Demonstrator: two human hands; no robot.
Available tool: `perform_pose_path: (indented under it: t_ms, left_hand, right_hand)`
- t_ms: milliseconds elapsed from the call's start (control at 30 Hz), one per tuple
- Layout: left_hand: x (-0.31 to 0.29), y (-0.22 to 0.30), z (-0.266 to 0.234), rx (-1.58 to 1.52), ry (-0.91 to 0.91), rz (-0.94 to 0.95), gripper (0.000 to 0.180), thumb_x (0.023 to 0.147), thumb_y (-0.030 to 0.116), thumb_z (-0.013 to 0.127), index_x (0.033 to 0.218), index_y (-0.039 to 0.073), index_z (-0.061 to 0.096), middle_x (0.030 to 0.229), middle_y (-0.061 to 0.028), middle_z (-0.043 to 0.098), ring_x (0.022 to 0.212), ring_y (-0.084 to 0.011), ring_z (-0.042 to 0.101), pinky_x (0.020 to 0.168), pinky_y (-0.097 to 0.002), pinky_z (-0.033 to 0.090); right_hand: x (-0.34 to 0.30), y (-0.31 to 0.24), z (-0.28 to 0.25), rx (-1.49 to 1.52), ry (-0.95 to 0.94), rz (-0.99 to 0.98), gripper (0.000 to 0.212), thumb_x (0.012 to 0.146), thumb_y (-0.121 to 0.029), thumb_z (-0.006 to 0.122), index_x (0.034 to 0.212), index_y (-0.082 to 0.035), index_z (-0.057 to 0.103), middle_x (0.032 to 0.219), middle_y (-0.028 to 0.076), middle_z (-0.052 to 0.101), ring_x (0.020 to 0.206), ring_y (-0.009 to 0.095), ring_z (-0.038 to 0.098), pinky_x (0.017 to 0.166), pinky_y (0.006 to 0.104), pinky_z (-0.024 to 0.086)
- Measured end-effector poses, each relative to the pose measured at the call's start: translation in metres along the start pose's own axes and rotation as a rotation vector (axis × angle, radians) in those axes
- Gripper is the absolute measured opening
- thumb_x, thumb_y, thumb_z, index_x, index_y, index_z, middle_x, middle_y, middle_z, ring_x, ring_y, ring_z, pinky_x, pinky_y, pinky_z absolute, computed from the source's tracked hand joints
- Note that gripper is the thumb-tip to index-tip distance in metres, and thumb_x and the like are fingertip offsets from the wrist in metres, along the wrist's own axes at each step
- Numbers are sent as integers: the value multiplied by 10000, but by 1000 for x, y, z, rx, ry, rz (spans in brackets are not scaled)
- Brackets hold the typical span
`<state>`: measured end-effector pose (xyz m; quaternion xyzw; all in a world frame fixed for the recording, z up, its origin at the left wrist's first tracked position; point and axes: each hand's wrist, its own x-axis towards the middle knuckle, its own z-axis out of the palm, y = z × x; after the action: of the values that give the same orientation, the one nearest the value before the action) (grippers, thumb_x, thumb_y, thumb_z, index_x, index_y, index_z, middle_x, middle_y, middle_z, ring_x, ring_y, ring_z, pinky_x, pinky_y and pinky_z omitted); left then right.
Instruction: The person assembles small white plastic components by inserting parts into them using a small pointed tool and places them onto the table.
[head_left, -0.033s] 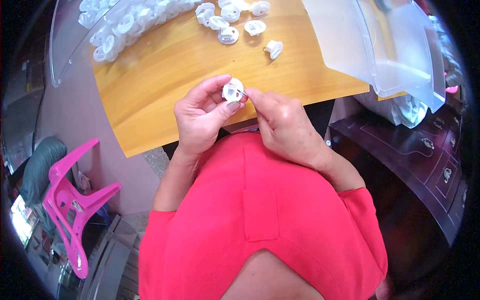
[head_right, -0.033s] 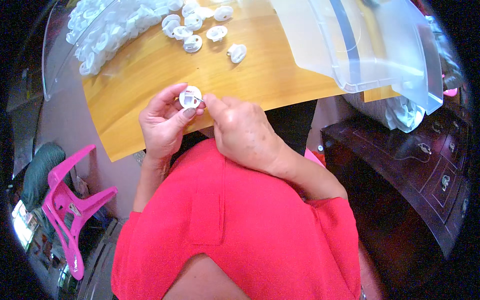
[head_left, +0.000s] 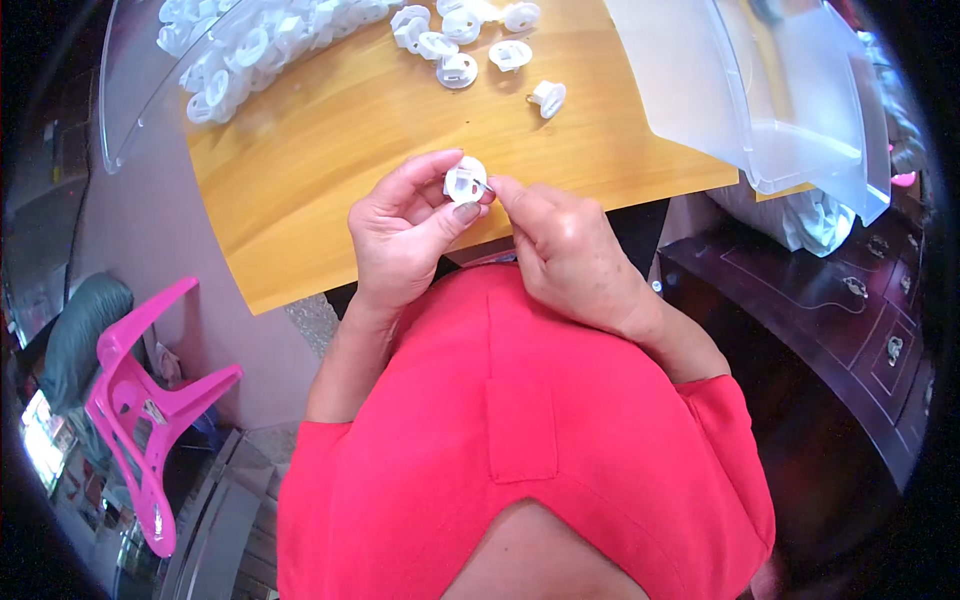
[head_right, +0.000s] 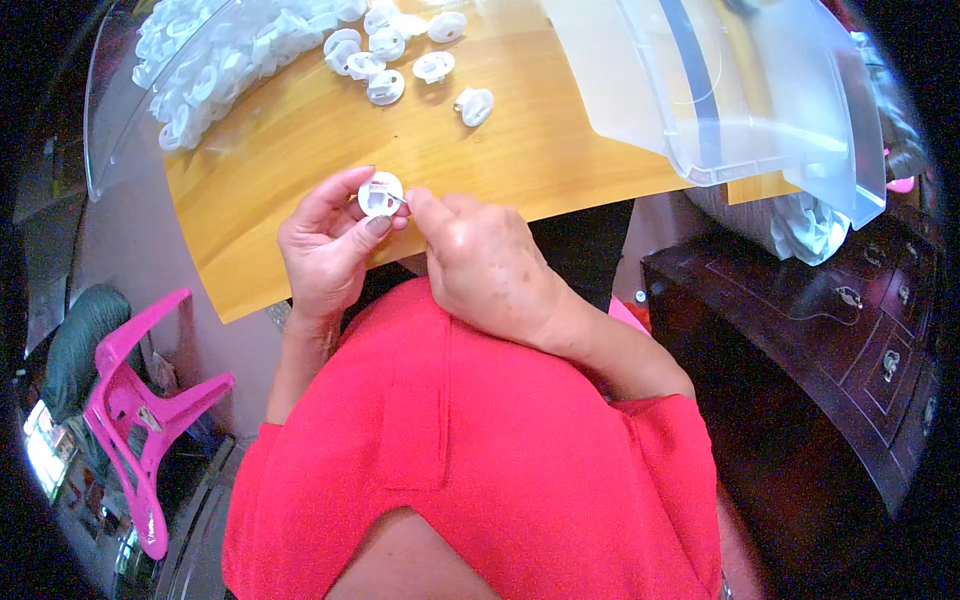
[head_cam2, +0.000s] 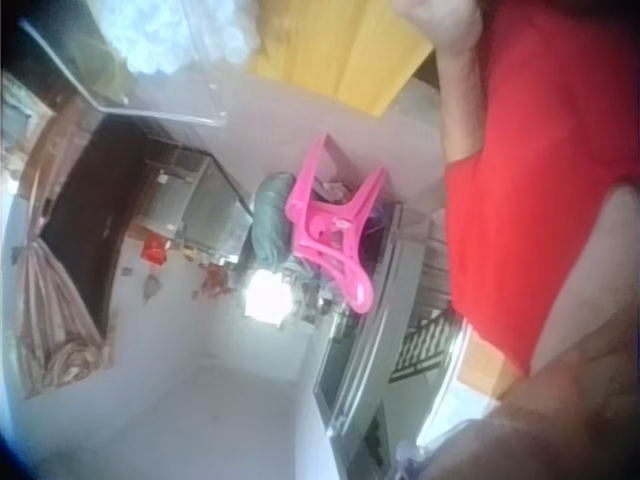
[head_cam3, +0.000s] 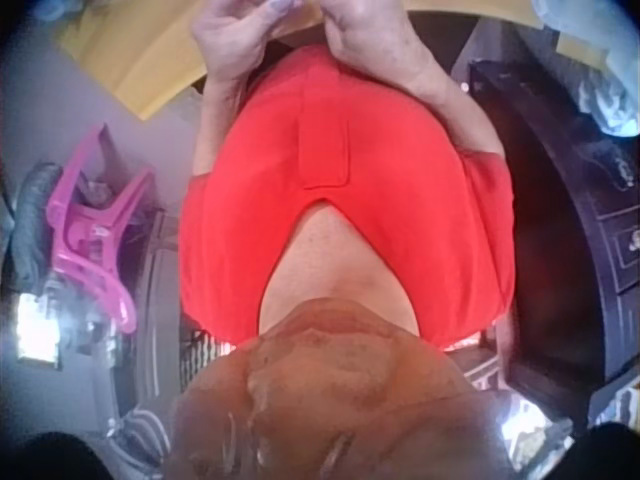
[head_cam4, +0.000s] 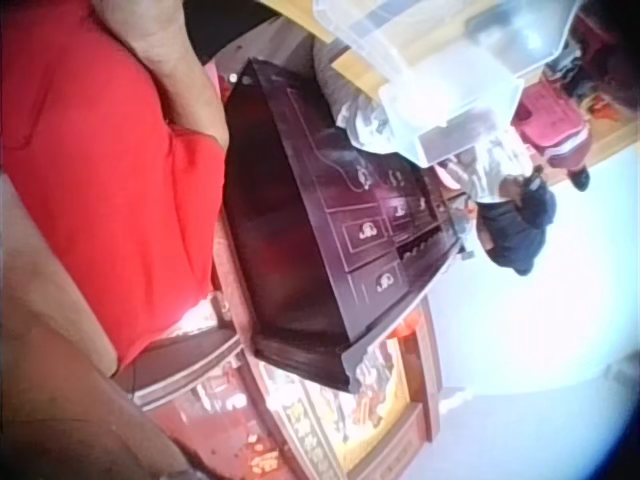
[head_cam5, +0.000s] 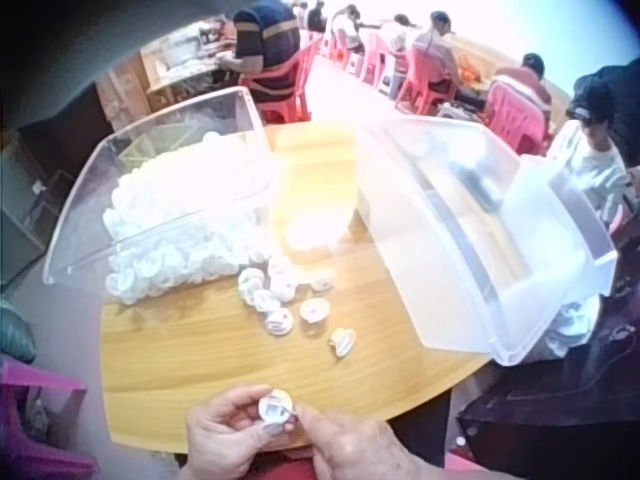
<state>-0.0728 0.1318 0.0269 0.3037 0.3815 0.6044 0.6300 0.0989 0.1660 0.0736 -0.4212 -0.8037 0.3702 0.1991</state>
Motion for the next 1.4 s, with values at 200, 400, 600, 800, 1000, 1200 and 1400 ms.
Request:
perform_pose_path:
  t_ms: [200, 400, 600, 800, 1000, 1200, 1400]
  left_hand:
    - [-2, 3, 3, 75, 4, 44, 377, 823, -123, 615, 1187, -72, 531, 1079, -144, 615, 973, -196, 632, 858, -309, 543]
    - [-1, 5, 6, 192, -11, 145, 349, 813, -145, 611, 1149, -58, 574, 1087, -120, 576, 978, -176, 611, 856, -277, 522]
    - [-2, 6, 7, 491, -23, 204, 319, 786, -145, 622, 1088, -44, 622, 1068, -120, 577, 919, -150, 605, 777, -239, 514]
    - [-1, 6, 9, 607, -40, 187, 321, 766, -135, 629, 1075, -50, 625, 1033, -126, 588, 891, -149, 612, 734, -238, 516]
    - [-3, 0, 7, 542, 7, 84, 302, 786, -136, 613, 1077, -52, 623, 1042, -121, 588, 892, -152, 615, 770, -254, 527]
    - [-2, -3, 0, 205, 45, -34, 337, 840, -120, 586, 1170, -70, 538, 1058, -122, 608, 937, -168, 623, 828, -278, 540]
    - [-4, 8, -3, 32, -22, -41, 335, 851, -127, 565, 1174, -73, 493, 1067, -152, 611, 947, -194, 633, 838, -306, 547]
  right_hand:
    - [-1, 0, 1, -74, 13, -92, 344, 745, -5, 578, 1083, 39, 542, 709, 176, 576, 611, 367, 606, 536, 442, 506]
    - [2, -5, -4, -298, -50, -173, 344, 762, -70, 595, 1068, 81, 554, 722, 148, 581, 596, 307, 623, 510, 395, 513]
    - [3, -19, -13, -610, -202, -176, 387, 763, -45, 572, 1130, 74, 563, 700, 110, 554, 591, 236, 610, 483, 331, 496]
    - [7, -25, -14, -785, -273, -206, 263, 781, -85, 558, 982, 83, 584, 666, 93, 542, 573, 187, 604, 446, 303, 484]
    - [9, -26, -6, -971, -292, -290, 154, 785, -84, 556, 874, 41, 573, 659, 80, 535, 550, 169, 584, 427, 291, 466]
    - [10, -13, -7, -766, -231, -255, 273, 770, -52, 553, 1009, 78, 574, 689, 99, 551, 576, 219, 594, 455, 335, 474]
    - [8, -17, -25, -505, -210, -114, 410, 724, -12, 578, 1133, 23, 565, 731, 124, 551, 617, 287, 596, 522, 383, 480]
